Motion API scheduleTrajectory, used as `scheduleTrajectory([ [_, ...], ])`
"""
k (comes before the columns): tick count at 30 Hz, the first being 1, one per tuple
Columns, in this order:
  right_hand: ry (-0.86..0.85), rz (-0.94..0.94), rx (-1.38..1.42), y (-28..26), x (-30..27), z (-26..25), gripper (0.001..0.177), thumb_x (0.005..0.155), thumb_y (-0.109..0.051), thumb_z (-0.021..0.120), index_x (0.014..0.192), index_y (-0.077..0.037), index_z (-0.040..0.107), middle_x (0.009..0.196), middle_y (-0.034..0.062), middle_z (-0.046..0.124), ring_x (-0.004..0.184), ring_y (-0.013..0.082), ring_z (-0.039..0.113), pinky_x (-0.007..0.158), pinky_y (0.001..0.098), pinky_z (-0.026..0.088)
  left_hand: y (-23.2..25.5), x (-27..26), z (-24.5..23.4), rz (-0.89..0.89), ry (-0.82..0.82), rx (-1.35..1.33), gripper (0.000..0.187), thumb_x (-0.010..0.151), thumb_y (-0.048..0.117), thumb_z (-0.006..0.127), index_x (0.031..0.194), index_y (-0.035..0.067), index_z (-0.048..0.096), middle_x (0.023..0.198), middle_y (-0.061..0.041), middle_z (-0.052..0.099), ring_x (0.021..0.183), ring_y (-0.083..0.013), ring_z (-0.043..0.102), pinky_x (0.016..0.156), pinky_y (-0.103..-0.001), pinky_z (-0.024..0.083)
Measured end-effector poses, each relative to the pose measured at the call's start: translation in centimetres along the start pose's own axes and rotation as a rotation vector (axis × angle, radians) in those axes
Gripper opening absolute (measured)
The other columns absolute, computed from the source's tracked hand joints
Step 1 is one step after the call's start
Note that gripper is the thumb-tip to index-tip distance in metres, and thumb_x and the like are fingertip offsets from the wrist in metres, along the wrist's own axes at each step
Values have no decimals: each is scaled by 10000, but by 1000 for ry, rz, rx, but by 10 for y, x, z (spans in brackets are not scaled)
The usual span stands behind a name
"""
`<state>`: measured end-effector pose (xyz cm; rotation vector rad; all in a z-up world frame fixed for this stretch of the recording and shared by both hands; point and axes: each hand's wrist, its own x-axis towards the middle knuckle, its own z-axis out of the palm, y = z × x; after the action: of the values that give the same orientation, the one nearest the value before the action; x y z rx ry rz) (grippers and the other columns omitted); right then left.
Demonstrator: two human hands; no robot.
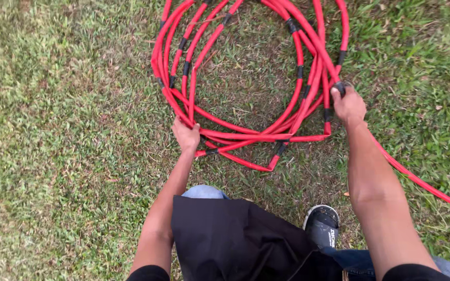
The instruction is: The person turns off a water faucet, coils a hose into loops on the grass by hand, and detaches it from another hose.
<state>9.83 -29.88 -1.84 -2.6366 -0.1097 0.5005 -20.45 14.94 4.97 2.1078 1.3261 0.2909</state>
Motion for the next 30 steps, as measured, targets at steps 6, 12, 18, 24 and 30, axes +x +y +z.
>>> scheduleTrajectory([
  [6,119,142,-150,66,-46,4,575,984,-566,666,1238,-51,639,1170,270,656,1040,479,660,898,565,518,81,-20,-17,516,234,234,841,766,155,867,1452,13,404,1398,-271,471,1259,-447,492,1026,-507,423],
  [12,186,203,-197,102,-115,-15,452,928,-496,697,1187,-125,706,1184,190,667,1109,404,641,917,537,521,217,-54,3,686,-508,23,582,945,165,688,1472,121,446,1365,-150,574,1149,-291,670,994,-443,536],
  [18,84,362,-311,157,-186,-45,447,847,-558,712,1063,-169,761,1161,135,701,1118,339,664,932,505,526,310,-127,65,1191,-646,11,681,911,98,682,1520,70,378,1423,-217,514,1258,-424,553,997,-486,515],
  [24,331,197,-331,160,-210,-87,597,961,-697,621,939,-107,705,914,125,741,919,340,717,837,502,536,326,-195,140,1356,-861,380,896,845,190,773,1595,152,285,1579,-245,342,1406,-442,407,1153,-551,376],
  [30,422,221,-191,126,-220,-173,624,861,-729,653,745,-117,682,664,144,689,651,354,696,637,504,548,343,-201,170,1352,-834,690,1120,761,341,860,1597,213,126,1658,-225,117,1533,-437,119,1214,-628,180],
])
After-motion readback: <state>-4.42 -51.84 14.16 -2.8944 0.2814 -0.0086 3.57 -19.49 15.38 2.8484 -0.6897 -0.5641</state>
